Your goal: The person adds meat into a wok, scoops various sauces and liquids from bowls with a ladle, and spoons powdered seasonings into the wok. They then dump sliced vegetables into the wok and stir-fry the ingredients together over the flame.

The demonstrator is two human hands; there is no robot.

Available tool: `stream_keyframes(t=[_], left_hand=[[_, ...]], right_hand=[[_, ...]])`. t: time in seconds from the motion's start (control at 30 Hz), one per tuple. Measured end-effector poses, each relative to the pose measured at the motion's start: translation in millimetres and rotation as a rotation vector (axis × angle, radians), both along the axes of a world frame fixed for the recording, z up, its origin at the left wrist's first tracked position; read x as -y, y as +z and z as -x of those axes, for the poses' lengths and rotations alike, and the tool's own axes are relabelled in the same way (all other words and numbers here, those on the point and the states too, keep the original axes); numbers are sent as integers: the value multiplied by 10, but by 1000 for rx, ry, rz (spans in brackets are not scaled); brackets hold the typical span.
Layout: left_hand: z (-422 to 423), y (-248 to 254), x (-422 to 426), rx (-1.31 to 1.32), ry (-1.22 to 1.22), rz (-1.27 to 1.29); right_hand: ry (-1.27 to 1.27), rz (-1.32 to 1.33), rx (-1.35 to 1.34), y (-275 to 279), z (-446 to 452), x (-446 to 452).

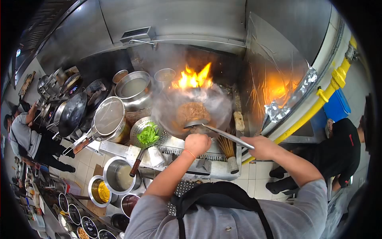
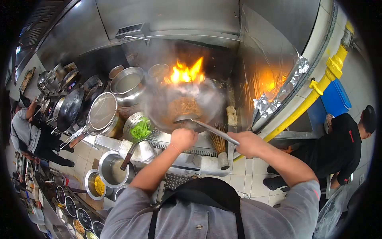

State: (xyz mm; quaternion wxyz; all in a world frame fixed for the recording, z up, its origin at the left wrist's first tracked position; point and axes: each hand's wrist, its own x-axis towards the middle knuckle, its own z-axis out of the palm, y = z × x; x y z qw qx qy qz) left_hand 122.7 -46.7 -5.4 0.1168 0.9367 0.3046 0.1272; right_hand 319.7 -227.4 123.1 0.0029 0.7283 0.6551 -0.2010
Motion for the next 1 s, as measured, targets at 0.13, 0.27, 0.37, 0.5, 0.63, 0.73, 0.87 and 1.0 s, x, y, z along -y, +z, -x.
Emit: stream_keyframes(t=[0.13,0.27,0.37,0.5,0.63,0.73,0.87,1.0], left_hand=[[-61,-776,281,89,62,-28],[266,-691,873,75,-75,-6],[204,-248,561,70,-75,-67],[63,-224,-156,10,-19,-29],[-82,-606,-197,55,12,-24],[-38,-361,10,37,-16,-11],[-142,-353,-118,11,56,43],[-41,57,61,-33,-35,53]], right_hand=[[-84,-123,108,-583,-12,-463],[-66,-287,10,-421,-30,-334],[-17,-125,-47,-50,-19,-134],[81,-112,-63,-7,-35,41],[-68,-42,39,-220,102,-217],[-102,-68,-10,-97,24,-135],[-24,-71,-112,4,-18,76],[-43,-22,65,-137,27,-154]])
